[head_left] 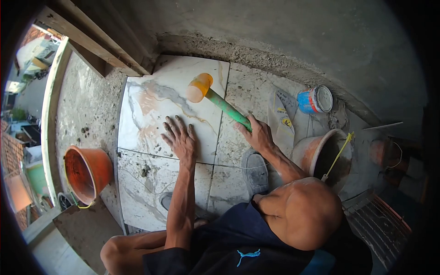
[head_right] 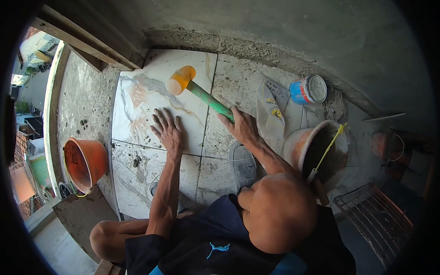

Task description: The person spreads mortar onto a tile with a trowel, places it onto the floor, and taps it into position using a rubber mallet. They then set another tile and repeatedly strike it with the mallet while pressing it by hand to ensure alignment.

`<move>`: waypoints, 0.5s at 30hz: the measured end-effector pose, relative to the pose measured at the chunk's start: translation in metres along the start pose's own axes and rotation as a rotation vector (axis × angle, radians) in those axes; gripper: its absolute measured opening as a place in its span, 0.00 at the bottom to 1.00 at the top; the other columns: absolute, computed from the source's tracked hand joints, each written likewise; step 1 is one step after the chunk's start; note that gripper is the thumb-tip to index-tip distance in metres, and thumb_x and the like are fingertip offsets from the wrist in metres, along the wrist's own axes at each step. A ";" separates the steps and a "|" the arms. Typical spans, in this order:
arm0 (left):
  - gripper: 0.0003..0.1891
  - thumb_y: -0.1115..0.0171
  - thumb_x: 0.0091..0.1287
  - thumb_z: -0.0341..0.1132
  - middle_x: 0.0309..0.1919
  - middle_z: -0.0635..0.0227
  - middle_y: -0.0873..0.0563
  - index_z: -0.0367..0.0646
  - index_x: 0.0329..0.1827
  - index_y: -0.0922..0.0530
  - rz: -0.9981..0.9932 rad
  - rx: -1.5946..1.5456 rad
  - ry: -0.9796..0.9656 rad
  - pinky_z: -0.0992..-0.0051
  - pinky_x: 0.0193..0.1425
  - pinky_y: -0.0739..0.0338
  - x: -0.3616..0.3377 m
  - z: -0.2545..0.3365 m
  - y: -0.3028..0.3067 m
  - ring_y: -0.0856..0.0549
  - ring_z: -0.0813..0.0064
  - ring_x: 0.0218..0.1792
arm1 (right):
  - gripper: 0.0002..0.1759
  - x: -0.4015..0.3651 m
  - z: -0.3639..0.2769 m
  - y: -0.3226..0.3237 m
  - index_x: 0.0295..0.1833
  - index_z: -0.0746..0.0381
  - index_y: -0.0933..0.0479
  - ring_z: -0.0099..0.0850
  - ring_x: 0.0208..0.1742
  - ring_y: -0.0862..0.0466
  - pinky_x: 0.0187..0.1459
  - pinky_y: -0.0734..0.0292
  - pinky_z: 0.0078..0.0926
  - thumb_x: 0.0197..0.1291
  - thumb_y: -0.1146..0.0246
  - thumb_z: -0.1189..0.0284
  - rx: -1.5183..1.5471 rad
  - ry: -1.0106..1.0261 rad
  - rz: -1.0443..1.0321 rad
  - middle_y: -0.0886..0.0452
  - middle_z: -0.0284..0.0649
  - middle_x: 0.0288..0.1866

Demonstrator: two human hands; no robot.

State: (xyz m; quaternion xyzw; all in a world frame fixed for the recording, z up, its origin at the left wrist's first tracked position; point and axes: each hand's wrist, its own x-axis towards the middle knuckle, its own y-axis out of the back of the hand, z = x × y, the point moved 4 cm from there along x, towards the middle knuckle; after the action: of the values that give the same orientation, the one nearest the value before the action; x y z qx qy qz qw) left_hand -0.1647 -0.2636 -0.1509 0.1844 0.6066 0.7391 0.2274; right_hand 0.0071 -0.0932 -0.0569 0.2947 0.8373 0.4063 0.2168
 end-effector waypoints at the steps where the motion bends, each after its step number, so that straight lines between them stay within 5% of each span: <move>1: 0.31 0.60 0.71 0.54 0.75 0.59 0.50 0.50 0.74 0.46 0.003 -0.012 0.004 0.49 0.74 0.63 0.003 0.001 0.001 0.53 0.57 0.75 | 0.24 0.000 0.004 -0.003 0.39 0.66 0.29 0.51 0.23 0.19 0.24 0.26 0.42 0.61 0.40 0.52 -0.013 0.042 0.056 0.22 0.53 0.21; 8: 0.30 0.62 0.73 0.53 0.75 0.58 0.52 0.48 0.73 0.44 0.001 -0.009 0.022 0.49 0.74 0.63 0.000 0.000 -0.001 0.52 0.56 0.75 | 0.24 0.005 0.009 -0.008 0.40 0.68 0.29 0.52 0.23 0.21 0.22 0.28 0.40 0.62 0.41 0.53 0.057 -0.006 0.022 0.24 0.54 0.19; 11: 0.29 0.63 0.73 0.52 0.76 0.61 0.55 0.51 0.74 0.46 -0.046 0.031 0.040 0.51 0.74 0.64 0.000 0.003 0.002 0.54 0.59 0.75 | 0.25 0.014 0.018 -0.014 0.37 0.66 0.30 0.50 0.24 0.20 0.25 0.27 0.42 0.63 0.43 0.51 -0.131 -0.194 -0.122 0.23 0.52 0.20; 15: 0.29 0.64 0.74 0.50 0.75 0.58 0.54 0.46 0.74 0.47 -0.073 0.004 0.034 0.50 0.74 0.65 -0.003 0.001 0.007 0.56 0.58 0.75 | 0.25 0.019 0.011 -0.011 0.36 0.64 0.31 0.50 0.21 0.21 0.20 0.28 0.42 0.62 0.43 0.50 0.082 0.031 0.128 0.23 0.50 0.19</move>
State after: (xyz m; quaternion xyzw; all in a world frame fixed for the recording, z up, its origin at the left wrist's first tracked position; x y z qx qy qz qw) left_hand -0.1626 -0.2653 -0.1440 0.1502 0.6179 0.7323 0.2436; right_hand -0.0034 -0.0799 -0.0748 0.3500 0.8360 0.3889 0.1654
